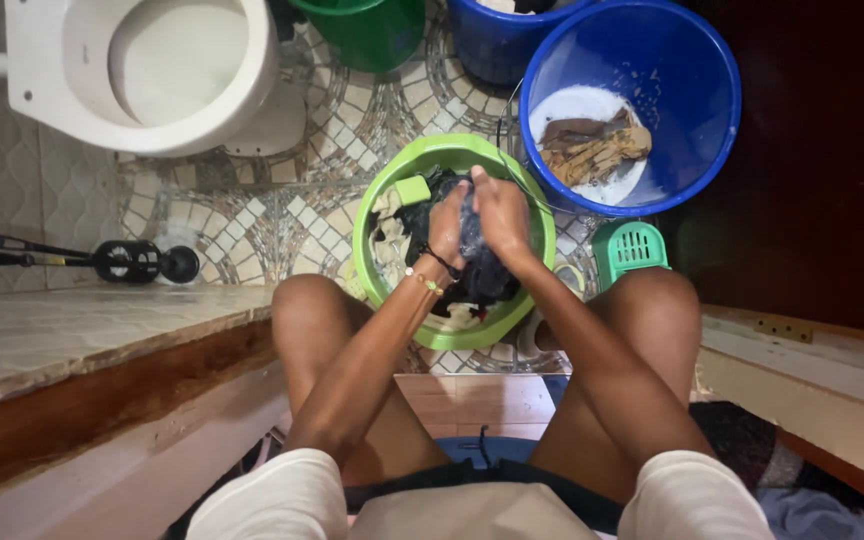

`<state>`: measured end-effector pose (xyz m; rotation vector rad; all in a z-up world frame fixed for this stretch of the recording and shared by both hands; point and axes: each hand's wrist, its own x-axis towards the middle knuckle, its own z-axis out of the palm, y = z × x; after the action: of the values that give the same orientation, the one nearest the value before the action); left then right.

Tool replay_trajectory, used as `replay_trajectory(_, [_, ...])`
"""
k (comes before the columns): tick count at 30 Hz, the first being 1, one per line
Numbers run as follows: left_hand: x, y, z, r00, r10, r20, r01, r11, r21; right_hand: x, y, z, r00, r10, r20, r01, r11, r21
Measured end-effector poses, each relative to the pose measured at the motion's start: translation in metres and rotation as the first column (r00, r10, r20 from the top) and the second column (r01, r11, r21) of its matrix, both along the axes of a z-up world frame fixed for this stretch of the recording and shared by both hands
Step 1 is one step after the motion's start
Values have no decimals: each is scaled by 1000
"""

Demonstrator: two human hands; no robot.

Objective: Hand-washing various items of clothing in a basin with soapy water.

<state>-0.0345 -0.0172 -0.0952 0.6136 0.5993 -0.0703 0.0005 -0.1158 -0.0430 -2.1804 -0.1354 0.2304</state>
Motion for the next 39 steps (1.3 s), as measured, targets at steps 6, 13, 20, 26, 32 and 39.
replay_trajectory(6, [-17,3,62,994,-92,-56,107,919,379,9,-13,-37,806,11,-592,279,875,396])
replay_trajectory(13, [-36,11,51,911,-412,26,243,586,773,21,-32,-127,641,317,-699,377,663,646])
replay_trajectory(20, [-14,63,100,664,-463,-587,583,-171,794,-3,-15,-58,988,98,122,-108,991,77])
replay_trajectory(26, [16,97,89,903,-266,-338,294,-191,936,-34,13,60,921,329,206,-305,942,-140])
replay_trajectory(32, [31,92,10,739,-627,-247,449,185,874,-48,5,72,724,611,320,-543,791,-282])
replay_trajectory(39, [21,66,38,930,-298,-216,217,-29,976,-36,-9,81,733,623,273,-615,778,-124])
